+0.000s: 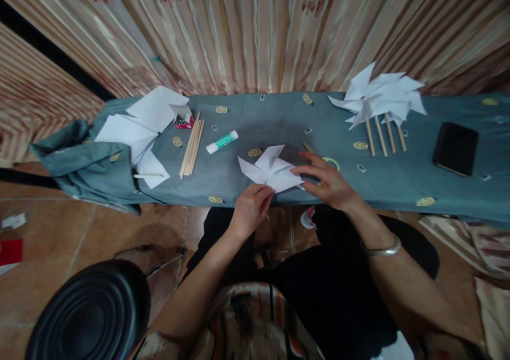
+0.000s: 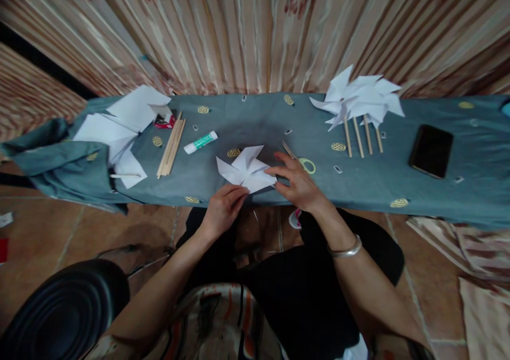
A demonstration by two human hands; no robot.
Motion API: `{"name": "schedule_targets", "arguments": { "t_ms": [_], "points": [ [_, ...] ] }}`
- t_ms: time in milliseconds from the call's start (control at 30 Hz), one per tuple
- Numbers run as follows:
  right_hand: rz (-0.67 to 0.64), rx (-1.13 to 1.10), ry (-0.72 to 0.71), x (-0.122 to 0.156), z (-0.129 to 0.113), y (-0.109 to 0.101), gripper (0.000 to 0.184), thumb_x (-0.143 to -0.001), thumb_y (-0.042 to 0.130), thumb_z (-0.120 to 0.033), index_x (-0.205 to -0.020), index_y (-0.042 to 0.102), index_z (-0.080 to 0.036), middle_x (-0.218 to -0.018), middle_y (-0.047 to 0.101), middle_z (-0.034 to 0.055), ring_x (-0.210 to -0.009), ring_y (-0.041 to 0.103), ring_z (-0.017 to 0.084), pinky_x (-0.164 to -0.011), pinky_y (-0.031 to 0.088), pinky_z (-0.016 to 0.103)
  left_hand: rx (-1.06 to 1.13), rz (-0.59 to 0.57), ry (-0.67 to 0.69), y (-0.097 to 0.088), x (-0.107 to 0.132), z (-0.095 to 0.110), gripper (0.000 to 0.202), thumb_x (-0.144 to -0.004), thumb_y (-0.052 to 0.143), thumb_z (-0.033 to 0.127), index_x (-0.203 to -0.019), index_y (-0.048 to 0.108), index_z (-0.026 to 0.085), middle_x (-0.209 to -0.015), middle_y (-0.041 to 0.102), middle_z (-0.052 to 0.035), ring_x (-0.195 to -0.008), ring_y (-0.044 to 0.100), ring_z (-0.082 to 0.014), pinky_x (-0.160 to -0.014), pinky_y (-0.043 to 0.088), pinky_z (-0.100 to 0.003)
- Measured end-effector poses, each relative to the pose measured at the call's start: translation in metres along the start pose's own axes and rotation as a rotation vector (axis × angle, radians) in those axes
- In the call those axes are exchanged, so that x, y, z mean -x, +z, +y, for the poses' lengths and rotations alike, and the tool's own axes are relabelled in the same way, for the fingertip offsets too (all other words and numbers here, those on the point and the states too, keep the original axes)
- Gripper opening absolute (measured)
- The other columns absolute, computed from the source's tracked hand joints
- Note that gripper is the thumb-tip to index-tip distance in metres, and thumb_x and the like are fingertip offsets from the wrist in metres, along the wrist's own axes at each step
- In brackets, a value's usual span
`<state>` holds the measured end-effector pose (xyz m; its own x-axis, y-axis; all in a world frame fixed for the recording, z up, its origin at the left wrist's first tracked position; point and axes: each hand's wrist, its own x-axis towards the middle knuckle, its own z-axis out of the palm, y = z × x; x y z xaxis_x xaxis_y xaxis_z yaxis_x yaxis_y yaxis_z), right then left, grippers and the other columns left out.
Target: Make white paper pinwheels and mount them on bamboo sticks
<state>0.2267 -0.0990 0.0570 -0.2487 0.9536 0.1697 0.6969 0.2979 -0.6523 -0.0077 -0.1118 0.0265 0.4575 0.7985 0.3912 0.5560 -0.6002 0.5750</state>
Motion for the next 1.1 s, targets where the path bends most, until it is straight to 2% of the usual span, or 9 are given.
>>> {"name": "schedule_targets", "arguments": {
  "t_ms": [100, 200, 300, 500, 800, 1100],
  "points": [
    [-0.082, -0.139, 0.017, -0.002, 0.000, 0.002, 0.029, -0.079, 0.067, -0.025, -0.107, 0.072, -0.029, -0.146, 0.046, 0.0044, -0.130, 0.049, 0.027, -0.107, 0.040, 0.046, 0.037, -0.004, -0.010, 0.000, 0.001, 0.001, 0.017, -0.092, 0.053, 0.018, -0.099, 0.068, 0.016, -0.096, 0.069, -0.0079, -0.089, 0.064, -0.0182, -0.079, 0.056, -0.033],
    [-0.105, -0.248, 0.048, -0.006, -0.002, 0.003, 0.020, -0.080, 0.068, -0.030, -0.099, 0.075, -0.027, -0.146, 0.048, 0.0044, -0.128, 0.051, 0.027, -0.107, 0.041, 0.047, 0.059, -0.007, 0.000, 0.000, 0.002, 0.003, 0.016, -0.092, 0.053, 0.018, -0.097, 0.068, 0.016, -0.096, 0.069, -0.0082, -0.089, 0.063, -0.0189, -0.079, 0.056, -0.034],
    [-0.102, -0.268, 0.073, -0.010, -0.003, 0.005, 0.014, -0.080, 0.069, -0.033, -0.090, 0.077, -0.027, -0.143, 0.050, 0.0032, -0.131, 0.048, 0.028, -0.107, 0.040, 0.049, 0.070, -0.029, -0.001, 0.000, 0.002, 0.004, 0.016, -0.091, 0.053, 0.018, -0.097, 0.068, 0.018, -0.097, 0.069, -0.0079, -0.090, 0.061, -0.0192, -0.079, 0.055, -0.035],
    [-0.062, -0.110, 0.097, -0.014, -0.005, 0.017, 0.007, -0.079, 0.068, -0.028, -0.081, 0.075, -0.026, -0.141, 0.053, 0.0033, -0.129, 0.050, 0.028, -0.105, 0.044, 0.047, 0.062, -0.042, 0.019, -0.001, 0.003, 0.006, 0.016, -0.091, 0.053, 0.016, -0.098, 0.067, 0.016, -0.099, 0.069, -0.0078, -0.090, 0.060, -0.0196, -0.079, 0.054, -0.035],
    [0.113, 0.072, 0.069, -0.014, -0.006, 0.039, 0.008, -0.079, 0.066, -0.023, -0.074, 0.071, -0.024, -0.134, 0.058, 0.0057, -0.130, 0.049, 0.030, -0.106, 0.042, 0.051, 0.074, -0.042, -0.015, 0.000, 0.004, 0.004, 0.017, -0.092, 0.052, 0.017, -0.101, 0.067, 0.018, -0.099, 0.068, -0.0077, -0.091, 0.060, -0.0198, -0.080, 0.055, -0.035],
    [0.145, 0.113, 0.049, -0.012, -0.014, 0.048, 0.013, -0.084, 0.061, -0.025, -0.075, 0.071, -0.021, -0.135, 0.056, 0.0074, -0.134, 0.043, 0.031, -0.108, 0.038, 0.055, 0.052, -0.077, -0.039, -0.002, 0.004, 0.007, 0.032, -0.093, 0.050, 0.017, -0.123, 0.057, 0.019, -0.103, 0.066, -0.0078, -0.094, 0.057, -0.0203, -0.082, 0.054, -0.035]
  ]
}}
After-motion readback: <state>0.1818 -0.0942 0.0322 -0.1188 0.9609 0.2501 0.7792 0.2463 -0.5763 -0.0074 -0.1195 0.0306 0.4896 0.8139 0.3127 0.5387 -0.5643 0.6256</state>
